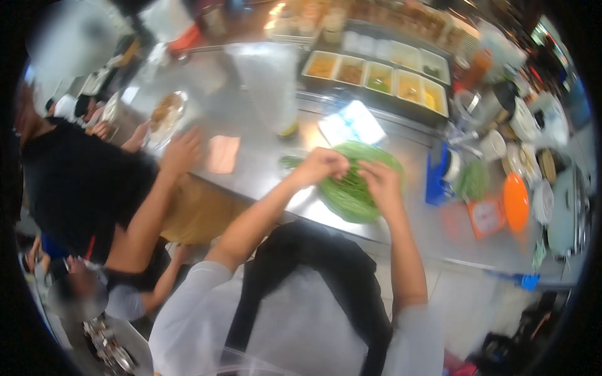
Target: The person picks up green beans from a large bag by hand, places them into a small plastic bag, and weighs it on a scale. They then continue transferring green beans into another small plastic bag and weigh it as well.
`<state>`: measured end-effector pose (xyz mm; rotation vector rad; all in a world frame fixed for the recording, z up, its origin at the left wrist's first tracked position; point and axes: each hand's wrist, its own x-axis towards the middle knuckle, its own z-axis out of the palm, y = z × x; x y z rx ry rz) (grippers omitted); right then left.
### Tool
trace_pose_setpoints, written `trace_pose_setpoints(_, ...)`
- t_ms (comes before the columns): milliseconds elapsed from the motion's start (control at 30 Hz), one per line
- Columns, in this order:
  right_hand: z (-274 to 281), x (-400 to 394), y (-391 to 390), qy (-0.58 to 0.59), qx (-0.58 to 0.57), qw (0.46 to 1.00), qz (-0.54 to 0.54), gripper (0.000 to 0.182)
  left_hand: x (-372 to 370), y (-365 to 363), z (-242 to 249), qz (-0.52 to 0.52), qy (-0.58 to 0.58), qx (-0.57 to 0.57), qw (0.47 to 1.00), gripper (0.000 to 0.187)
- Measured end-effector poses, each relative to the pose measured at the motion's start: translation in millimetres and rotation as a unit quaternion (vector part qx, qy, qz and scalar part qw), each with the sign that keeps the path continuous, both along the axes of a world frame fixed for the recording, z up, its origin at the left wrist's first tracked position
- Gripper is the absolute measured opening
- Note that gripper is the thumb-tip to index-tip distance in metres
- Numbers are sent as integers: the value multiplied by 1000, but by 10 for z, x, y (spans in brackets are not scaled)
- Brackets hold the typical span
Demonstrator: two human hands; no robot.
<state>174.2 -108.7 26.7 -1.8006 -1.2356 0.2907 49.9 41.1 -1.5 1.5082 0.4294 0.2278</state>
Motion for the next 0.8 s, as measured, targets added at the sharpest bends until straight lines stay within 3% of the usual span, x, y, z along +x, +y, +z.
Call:
trace_pose_setpoints(67, 8, 30, 15, -21, -35, 999, -2, 22, 12, 4, 62, -33, 0, -7, 999, 17)
trace_pose_setpoints(167, 21, 76, 58, 56, -34, 998, -26, 23, 18, 16, 104, -8, -55, -73, 996, 19)
trace_pose_setpoints(233, 78, 88, 63, 211, -53, 976, -24, 24, 17, 19, 80, 33, -56, -53, 996, 20)
trace_pose_setpoints(367, 26, 80, 92, 246, -41, 968, -28, 25, 9, 21, 135, 26, -65, -46, 997, 21)
trace_pose_setpoints(567, 124, -14, 123, 208, -77, 975, -33, 24, 26, 74, 204, 11, -43, -12, 999, 22)
trace_pose_setpoints(667, 34, -1, 146, 102, -6, 995, 14, 21, -3, 117, 236, 10, -18, 34, 999, 20)
trace_pose_setpoints(733, 50, -35, 134, -128, 10, 992, 21, 18, -15, 85, 231, -27, 22, 172, 985, 15)
trace_pose_setpoints(800, 63, -72, 148, -122, 11, 991, 49, 15, -29, 72, 219, -22, 15, 255, 967, 11)
